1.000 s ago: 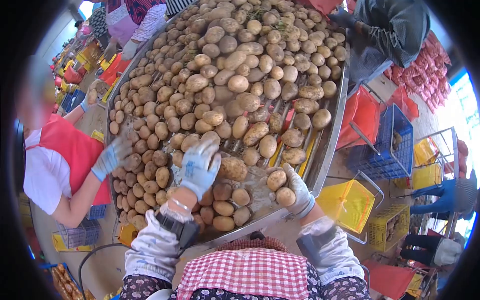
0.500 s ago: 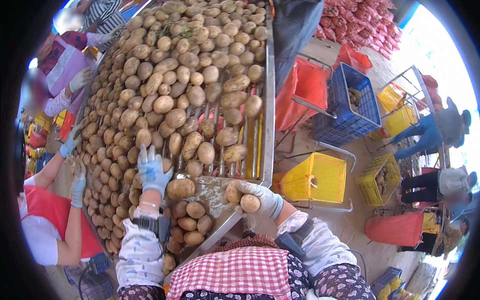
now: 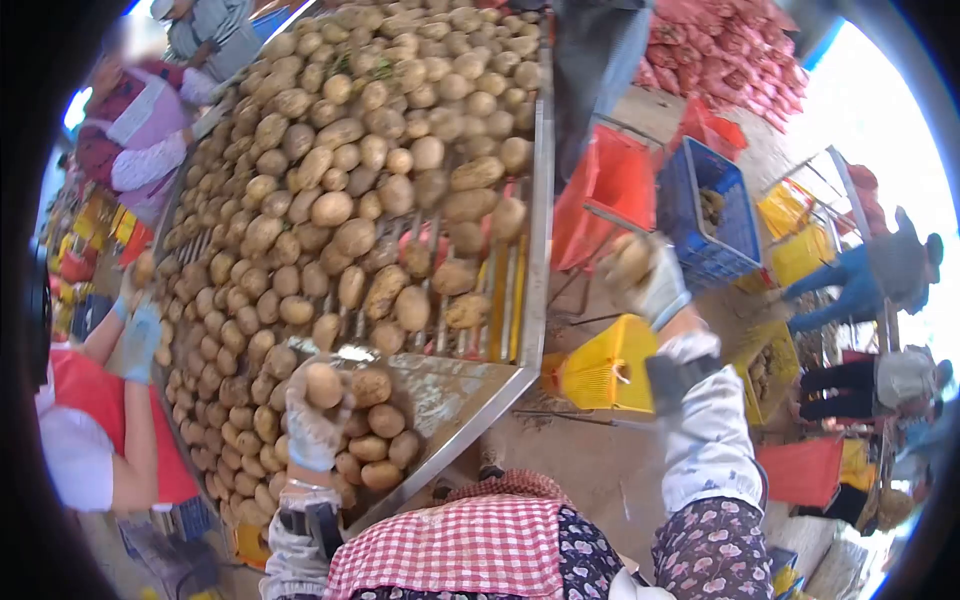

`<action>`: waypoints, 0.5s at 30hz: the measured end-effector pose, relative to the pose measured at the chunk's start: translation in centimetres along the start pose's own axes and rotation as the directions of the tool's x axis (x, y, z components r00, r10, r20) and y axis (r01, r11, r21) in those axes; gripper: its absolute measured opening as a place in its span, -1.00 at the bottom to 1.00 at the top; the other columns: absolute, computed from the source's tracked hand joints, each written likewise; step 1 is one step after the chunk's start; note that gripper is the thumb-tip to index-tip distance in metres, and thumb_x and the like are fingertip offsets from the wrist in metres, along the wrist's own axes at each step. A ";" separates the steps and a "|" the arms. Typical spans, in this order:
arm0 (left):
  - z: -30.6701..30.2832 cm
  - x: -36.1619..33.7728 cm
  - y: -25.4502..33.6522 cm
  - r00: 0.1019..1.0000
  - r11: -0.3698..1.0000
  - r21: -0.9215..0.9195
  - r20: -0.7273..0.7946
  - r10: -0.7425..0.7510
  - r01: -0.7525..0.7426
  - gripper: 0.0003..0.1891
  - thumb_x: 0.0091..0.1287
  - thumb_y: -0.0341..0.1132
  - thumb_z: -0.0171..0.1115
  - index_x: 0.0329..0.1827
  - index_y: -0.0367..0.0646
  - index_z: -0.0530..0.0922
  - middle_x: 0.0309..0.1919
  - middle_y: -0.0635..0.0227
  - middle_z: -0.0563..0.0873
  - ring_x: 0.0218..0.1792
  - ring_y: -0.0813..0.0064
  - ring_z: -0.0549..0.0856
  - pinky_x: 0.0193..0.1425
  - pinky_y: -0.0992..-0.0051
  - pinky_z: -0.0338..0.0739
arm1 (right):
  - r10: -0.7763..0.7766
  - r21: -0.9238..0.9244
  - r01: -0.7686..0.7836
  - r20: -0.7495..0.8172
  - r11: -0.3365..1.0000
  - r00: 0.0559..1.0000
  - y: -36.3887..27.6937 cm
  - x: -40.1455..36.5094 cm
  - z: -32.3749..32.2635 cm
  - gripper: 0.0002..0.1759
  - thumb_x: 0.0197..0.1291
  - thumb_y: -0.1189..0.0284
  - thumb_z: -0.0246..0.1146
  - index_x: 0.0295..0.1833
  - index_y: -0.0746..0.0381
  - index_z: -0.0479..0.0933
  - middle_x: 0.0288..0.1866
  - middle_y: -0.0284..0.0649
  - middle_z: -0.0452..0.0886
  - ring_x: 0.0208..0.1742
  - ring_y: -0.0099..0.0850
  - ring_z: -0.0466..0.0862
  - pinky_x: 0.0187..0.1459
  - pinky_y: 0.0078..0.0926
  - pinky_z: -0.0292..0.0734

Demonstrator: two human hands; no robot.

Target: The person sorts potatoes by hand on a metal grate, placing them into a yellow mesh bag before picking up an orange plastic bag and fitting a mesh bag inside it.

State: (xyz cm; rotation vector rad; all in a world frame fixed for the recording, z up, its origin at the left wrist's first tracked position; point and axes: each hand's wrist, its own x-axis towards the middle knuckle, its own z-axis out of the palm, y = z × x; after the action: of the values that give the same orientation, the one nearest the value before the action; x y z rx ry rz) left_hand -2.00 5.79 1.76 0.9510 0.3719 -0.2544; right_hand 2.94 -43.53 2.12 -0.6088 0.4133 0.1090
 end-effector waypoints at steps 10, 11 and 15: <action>3.7 -1.4 -2.5 0.992 0.999 -0.032 0.120 0.048 -0.045 -0.39 0.51 0.07 -0.38 0.30 -0.28 0.33 0.17 0.09 0.50 0.15 0.27 0.52 0.23 0.27 0.46 | 0.043 -0.672 0.369 0.512 0.642 0.858 21.4 -5.7 15.5 -0.35 0.27 0.43 0.20 0.43 0.29 0.15 0.21 -0.22 0.46 0.09 -0.49 0.48 0.14 -0.49 0.43; 3.9 -2.6 -2.2 0.929 0.995 -0.004 0.357 0.096 -0.102 -0.41 0.52 0.02 -0.32 0.37 -0.27 0.27 0.32 0.07 0.36 0.37 0.25 0.30 0.47 0.28 0.12 | 0.113 -0.650 0.285 0.499 0.704 0.859 23.7 -5.7 15.4 -0.35 0.27 0.46 0.20 0.43 0.29 0.16 0.20 -0.21 0.47 0.09 -0.48 0.49 0.15 -0.48 0.42; -0.3 -4.7 -2.2 0.787 0.230 0.802 0.408 0.464 -0.551 -0.49 0.49 -0.14 -0.13 0.41 -0.25 0.25 0.39 0.06 0.28 0.45 0.12 0.16 0.51 0.26 -0.02 | 0.347 -0.346 -0.254 0.241 0.903 0.906 25.9 -4.4 14.0 -0.55 0.37 0.25 0.07 0.24 0.30 0.38 0.02 -0.19 0.58 -0.02 -0.45 0.58 0.03 -0.52 0.51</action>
State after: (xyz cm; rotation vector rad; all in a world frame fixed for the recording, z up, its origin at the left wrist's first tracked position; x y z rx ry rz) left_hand -7.10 5.01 1.96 2.1083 -0.2635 0.1762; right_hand -1.90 -14.18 0.45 -0.8185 0.1938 0.5694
